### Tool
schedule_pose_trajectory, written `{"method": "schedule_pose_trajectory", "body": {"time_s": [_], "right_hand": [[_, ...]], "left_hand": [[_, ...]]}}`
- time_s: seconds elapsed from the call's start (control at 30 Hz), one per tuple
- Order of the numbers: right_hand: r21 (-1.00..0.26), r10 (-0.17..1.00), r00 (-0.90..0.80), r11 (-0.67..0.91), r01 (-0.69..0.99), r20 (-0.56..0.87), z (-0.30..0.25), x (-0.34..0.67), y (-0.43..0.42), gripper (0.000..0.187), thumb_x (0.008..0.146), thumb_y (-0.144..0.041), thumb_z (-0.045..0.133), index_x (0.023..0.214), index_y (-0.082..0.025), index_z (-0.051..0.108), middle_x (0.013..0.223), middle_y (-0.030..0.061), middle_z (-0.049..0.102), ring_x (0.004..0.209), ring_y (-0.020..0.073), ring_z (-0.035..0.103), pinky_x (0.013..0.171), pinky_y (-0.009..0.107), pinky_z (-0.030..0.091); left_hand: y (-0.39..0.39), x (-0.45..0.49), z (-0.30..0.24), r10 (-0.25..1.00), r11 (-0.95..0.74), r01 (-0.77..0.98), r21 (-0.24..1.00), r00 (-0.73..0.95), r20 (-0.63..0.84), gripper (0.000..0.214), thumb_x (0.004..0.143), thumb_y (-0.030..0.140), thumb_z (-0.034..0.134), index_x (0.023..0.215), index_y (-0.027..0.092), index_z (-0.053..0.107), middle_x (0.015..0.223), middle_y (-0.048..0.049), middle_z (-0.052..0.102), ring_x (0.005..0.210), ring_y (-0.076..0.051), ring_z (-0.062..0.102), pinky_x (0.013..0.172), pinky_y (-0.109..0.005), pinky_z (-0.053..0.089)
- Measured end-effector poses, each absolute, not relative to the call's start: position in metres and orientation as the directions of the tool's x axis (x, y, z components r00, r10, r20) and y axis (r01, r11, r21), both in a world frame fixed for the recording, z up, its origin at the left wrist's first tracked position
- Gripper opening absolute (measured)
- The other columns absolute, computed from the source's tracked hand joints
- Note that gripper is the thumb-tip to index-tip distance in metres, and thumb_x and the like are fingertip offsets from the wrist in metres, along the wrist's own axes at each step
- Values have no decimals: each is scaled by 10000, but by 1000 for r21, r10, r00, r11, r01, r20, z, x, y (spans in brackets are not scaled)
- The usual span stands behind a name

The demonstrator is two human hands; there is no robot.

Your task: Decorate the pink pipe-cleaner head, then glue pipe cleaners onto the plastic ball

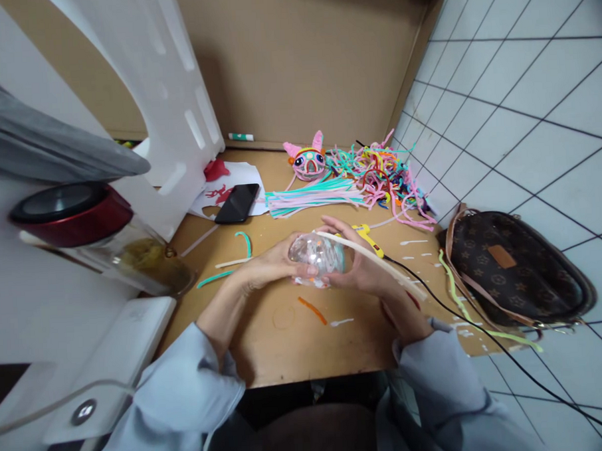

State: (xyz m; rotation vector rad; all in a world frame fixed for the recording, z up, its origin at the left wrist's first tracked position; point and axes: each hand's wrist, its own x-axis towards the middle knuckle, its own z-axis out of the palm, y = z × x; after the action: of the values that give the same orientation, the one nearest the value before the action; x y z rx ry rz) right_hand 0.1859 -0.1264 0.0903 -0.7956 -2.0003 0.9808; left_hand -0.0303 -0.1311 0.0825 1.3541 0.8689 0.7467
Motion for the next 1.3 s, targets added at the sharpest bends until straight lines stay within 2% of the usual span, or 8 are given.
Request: {"method": "schedule_pose_trajectory", "body": {"time_s": [0.1, 0.2, 0.33, 0.5, 0.73, 0.93, 1.1, 1.3], "right_hand": [[-843, 791, -507, 497, 206, 342, 91, 185, -128, 973, 635, -413, 866, 1481, -230, 421, 1389, 138, 573, 1299, 309, 556, 1138, 486, 425], [-862, 790, -519, 473, 181, 325, 90, 186, -126, 1017, 631, -483, 875, 1494, -219, 406, 1411, 147, 561, 1330, 313, 537, 1151, 482, 421], [-896, 803, -510, 426, 129, 308, 87, 188, -122, 974, 607, -585, 875, 1425, -206, 506, 1503, 156, 487, 1402, 334, 473, 1154, 460, 427], [-877, 781, -522, 465, 119, 344, 86, 189, -122, 1058, 616, -522, 898, 1504, -207, 416, 1417, 164, 565, 1327, 310, 550, 1138, 446, 435], [-880, 798, -512, 449, 157, 316, 89, 188, -125, 1055, 610, -533, 894, 1502, -223, 423, 1369, 143, 597, 1272, 294, 582, 1109, 458, 450], [-868, 784, -528, 470, 163, 325, 90, 190, -124, 1022, 635, -501, 885, 1505, -236, 418, 1366, 133, 603, 1265, 276, 588, 1095, 441, 463], [-867, 790, -521, 468, 172, 324, 89, 191, -124, 1009, 640, -484, 884, 1504, -236, 423, 1368, 131, 601, 1279, 279, 577, 1089, 431, 469], [-872, 789, -517, 465, 149, 332, 88, 189, -123, 1017, 623, -465, 896, 1497, -229, 434, 1353, 134, 608, 1260, 277, 589, 1075, 428, 478]], "left_hand": [[-131, -30, 81, 878, 84, 32, 996, 471, -89, 874, 551, 487, 890, 1279, 147, 548, 1221, -119, 642, 1092, -269, 612, 916, -355, 509], [-132, -29, 82, 882, 95, 21, 995, 463, -94, 876, 551, 499, 891, 1272, 143, 544, 1204, -113, 646, 1081, -259, 610, 924, -349, 506], [-133, -28, 84, 872, 106, -13, 994, 481, -87, 828, 567, 520, 882, 1238, 148, 572, 1134, -99, 664, 1014, -239, 617, 879, -329, 508], [-131, -29, 78, 852, 76, -45, 996, 521, -41, 775, 607, 512, 868, 1234, 153, 588, 1084, -91, 672, 952, -220, 619, 829, -313, 503], [-131, -30, 75, 882, 85, -2, 996, 466, -74, 858, 568, 512, 891, 1288, 181, 563, 1220, -109, 643, 1108, -268, 596, 927, -340, 491], [-133, -27, 81, 861, 62, -25, 998, 508, -41, 722, 590, 530, 873, 1163, 157, 641, 1022, -75, 687, 946, -232, 625, 827, -318, 506], [-133, -25, 83, 870, 32, -55, 998, 493, -1, 694, 594, 488, 877, 1158, 160, 640, 1060, -76, 685, 949, -221, 627, 837, -305, 504], [-132, -25, 85, 868, 44, -40, 998, 496, -19, 701, 583, 470, 879, 1152, 141, 637, 1047, -83, 689, 930, -216, 627, 849, -311, 497]]}}
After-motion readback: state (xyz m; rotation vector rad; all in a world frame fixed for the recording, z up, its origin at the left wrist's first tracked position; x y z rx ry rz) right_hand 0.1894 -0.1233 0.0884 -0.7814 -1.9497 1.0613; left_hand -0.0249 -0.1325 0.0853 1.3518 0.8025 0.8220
